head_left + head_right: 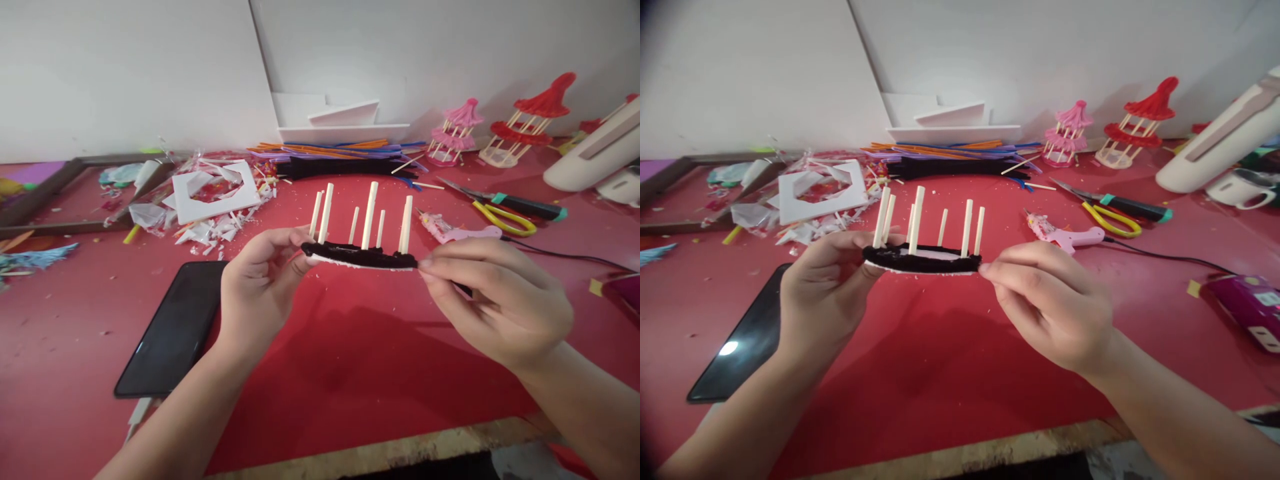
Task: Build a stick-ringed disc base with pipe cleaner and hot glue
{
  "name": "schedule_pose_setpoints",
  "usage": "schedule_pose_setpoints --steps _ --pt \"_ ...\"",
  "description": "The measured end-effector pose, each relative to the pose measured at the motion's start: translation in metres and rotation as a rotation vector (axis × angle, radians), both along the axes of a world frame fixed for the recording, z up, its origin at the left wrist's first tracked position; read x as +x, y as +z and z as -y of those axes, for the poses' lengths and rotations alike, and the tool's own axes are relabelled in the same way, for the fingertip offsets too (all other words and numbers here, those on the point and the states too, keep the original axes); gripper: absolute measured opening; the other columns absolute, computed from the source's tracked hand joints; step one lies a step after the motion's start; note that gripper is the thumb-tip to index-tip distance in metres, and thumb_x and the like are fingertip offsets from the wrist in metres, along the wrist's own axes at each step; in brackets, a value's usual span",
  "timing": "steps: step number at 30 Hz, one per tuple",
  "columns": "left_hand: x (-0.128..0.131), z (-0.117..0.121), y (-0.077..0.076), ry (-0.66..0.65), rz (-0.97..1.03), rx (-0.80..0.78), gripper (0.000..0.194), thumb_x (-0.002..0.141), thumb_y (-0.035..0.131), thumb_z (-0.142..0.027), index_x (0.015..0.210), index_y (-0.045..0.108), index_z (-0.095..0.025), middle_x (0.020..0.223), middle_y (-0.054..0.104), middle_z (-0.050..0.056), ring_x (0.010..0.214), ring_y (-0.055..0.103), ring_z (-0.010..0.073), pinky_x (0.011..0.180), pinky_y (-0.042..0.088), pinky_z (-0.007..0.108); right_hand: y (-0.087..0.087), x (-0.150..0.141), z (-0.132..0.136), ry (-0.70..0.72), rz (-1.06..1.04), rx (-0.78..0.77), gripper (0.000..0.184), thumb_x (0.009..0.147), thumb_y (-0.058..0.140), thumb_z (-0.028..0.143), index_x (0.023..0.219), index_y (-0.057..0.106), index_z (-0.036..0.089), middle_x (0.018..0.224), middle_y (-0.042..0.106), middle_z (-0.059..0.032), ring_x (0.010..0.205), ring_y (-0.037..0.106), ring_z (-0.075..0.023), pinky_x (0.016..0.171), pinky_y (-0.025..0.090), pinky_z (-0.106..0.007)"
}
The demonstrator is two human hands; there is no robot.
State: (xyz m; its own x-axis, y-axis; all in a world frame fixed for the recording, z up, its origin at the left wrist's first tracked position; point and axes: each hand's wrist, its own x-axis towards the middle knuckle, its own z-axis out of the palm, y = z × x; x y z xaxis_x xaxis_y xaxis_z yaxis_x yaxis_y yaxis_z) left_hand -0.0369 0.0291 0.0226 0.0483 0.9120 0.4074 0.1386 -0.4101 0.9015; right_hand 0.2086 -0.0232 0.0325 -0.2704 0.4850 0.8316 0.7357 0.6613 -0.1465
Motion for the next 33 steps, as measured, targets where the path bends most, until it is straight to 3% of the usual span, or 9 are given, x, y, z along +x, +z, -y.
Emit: schedule_pose_setpoints --steps 5,13,25,33 --pt "0.0 -0.003 0.001 0.018 -0.047 0.107 0.009 0.083 0.072 -0.025 0.084 0.064 -0.028 0.093 0.067 0.001 0.09 0.066 0.0159 0.079 0.059 0.031 -0.001 0.0 0.0 0.011 -0.006 -0.013 0.037 0.078 0.066 -0.002 0.105 0.068 0.024 0.091 0.072 -0.0023 0.078 0.068 -0.0176 0.072 0.058 -0.033" --pt "0.001 -0.002 0.001 0.052 -0.052 0.096 0.01 0.082 0.071 -0.022 0.086 0.064 -0.027 0.083 0.066 -0.003 0.078 0.064 0.0124 0.071 0.057 0.026 -0.002 0.001 0.0 0.001 0.018 -0.004 0.036 0.078 0.067 -0.003 0.104 0.069 0.022 0.093 0.072 -0.0029 0.081 0.069 -0.0177 0.08 0.058 -0.034" --pt "0.004 0.004 -0.005 0.155 -0.129 0.02 0.01 0.084 0.07 -0.028 0.093 0.066 -0.026 0.088 0.068 -0.002 0.082 0.067 0.0139 0.071 0.06 0.025 0.001 -0.002 0.005 -0.047 0.06 -0.044 0.032 0.08 0.067 -0.002 0.103 0.069 0.02 0.094 0.072 -0.0033 0.083 0.068 -0.0167 0.084 0.057 -0.032" --pt "0.007 0.006 -0.009 0.129 -0.028 -0.085 0.015 0.084 0.071 -0.029 0.099 0.066 -0.028 0.087 0.065 -0.003 0.077 0.067 0.0141 0.068 0.063 0.027 0.003 -0.005 0.005 -0.05 0.086 -0.056 0.031 0.081 0.065 -0.003 0.103 0.069 0.019 0.092 0.072 -0.0042 0.081 0.068 -0.0158 0.08 0.057 -0.03"
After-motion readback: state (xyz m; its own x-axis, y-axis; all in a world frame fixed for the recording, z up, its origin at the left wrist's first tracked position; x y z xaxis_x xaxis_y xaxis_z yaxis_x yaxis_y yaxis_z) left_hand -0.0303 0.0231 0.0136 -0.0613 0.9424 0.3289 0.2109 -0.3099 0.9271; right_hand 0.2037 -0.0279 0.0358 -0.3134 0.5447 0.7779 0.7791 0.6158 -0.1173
